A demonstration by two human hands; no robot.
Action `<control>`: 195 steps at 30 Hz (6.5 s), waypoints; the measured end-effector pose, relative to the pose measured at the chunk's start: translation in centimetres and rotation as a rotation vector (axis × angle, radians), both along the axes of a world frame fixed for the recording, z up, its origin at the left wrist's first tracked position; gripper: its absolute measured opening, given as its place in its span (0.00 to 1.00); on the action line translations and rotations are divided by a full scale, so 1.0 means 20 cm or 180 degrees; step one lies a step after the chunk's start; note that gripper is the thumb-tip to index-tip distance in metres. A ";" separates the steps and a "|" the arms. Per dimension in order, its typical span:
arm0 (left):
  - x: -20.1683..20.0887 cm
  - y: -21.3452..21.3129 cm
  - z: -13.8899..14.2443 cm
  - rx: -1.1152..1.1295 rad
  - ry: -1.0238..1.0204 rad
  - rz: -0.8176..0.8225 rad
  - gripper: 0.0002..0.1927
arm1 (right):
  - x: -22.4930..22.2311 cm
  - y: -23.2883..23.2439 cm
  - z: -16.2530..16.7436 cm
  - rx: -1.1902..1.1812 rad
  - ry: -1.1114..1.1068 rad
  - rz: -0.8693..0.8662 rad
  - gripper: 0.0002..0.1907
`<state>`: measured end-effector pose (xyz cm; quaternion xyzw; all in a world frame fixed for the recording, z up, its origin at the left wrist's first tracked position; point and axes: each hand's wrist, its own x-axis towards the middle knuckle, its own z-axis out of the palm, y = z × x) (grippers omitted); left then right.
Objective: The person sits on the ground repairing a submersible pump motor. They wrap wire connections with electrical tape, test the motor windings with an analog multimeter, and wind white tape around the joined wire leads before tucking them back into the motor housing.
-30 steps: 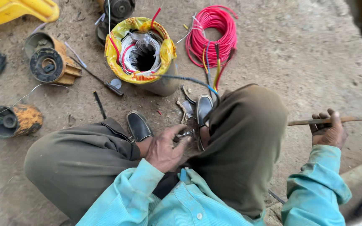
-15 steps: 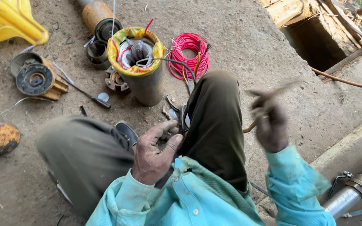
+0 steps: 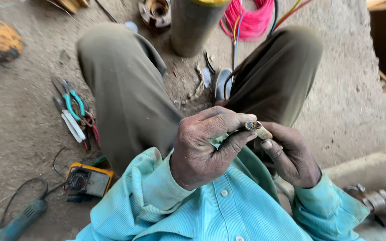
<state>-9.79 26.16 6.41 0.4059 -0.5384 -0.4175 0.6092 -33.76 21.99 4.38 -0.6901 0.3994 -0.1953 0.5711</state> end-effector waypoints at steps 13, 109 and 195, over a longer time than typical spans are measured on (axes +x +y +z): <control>-0.16 -0.07 -0.06 -0.0546 -0.1081 -0.0636 0.16 | -0.03 0.11 -0.04 -0.1052 -0.0243 -0.0577 0.36; -0.11 -0.13 -0.16 -0.0916 -0.1422 -0.0659 0.14 | -0.03 0.02 -0.13 -0.1245 -0.0165 -0.0312 0.31; 1.19 1.25 -1.34 0.5864 -0.0827 0.4918 0.70 | 0.15 -0.08 -0.45 -0.0903 0.0506 -0.0717 0.23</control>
